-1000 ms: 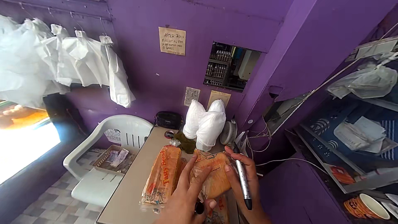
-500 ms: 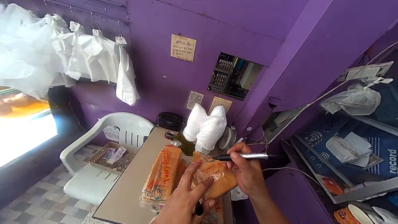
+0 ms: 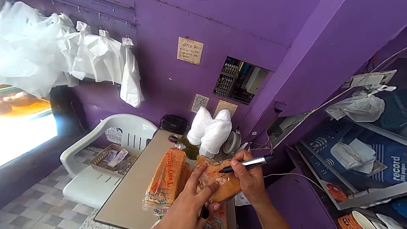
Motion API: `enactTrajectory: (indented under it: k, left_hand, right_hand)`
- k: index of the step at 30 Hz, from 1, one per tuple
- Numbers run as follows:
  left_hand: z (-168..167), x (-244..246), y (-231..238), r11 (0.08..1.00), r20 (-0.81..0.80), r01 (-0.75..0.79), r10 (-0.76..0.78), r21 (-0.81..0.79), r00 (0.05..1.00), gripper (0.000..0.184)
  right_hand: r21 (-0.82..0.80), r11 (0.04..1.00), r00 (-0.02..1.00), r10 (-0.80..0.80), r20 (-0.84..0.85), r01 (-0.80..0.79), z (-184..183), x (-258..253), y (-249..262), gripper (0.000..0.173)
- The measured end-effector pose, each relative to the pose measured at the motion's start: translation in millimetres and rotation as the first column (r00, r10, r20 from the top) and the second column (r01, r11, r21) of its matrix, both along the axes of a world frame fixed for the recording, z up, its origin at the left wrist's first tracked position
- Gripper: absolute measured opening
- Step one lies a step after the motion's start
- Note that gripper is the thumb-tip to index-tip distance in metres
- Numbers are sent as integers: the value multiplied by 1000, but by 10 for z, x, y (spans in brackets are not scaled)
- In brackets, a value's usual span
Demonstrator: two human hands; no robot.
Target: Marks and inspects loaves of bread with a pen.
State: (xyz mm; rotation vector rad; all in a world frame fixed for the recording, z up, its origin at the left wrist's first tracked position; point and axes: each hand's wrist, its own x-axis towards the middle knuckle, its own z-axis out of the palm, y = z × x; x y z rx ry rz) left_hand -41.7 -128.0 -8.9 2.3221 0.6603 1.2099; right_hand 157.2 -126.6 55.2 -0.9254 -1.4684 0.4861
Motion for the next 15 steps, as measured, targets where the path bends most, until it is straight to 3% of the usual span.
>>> enactTrajectory:
  k: [15]
  left_hand:
    - [20,7,7,1000,-12,-1,1,-4,1000,39]
  right_hand:
    - [39,997,992,-67,105,63,-17,-2,12,15]
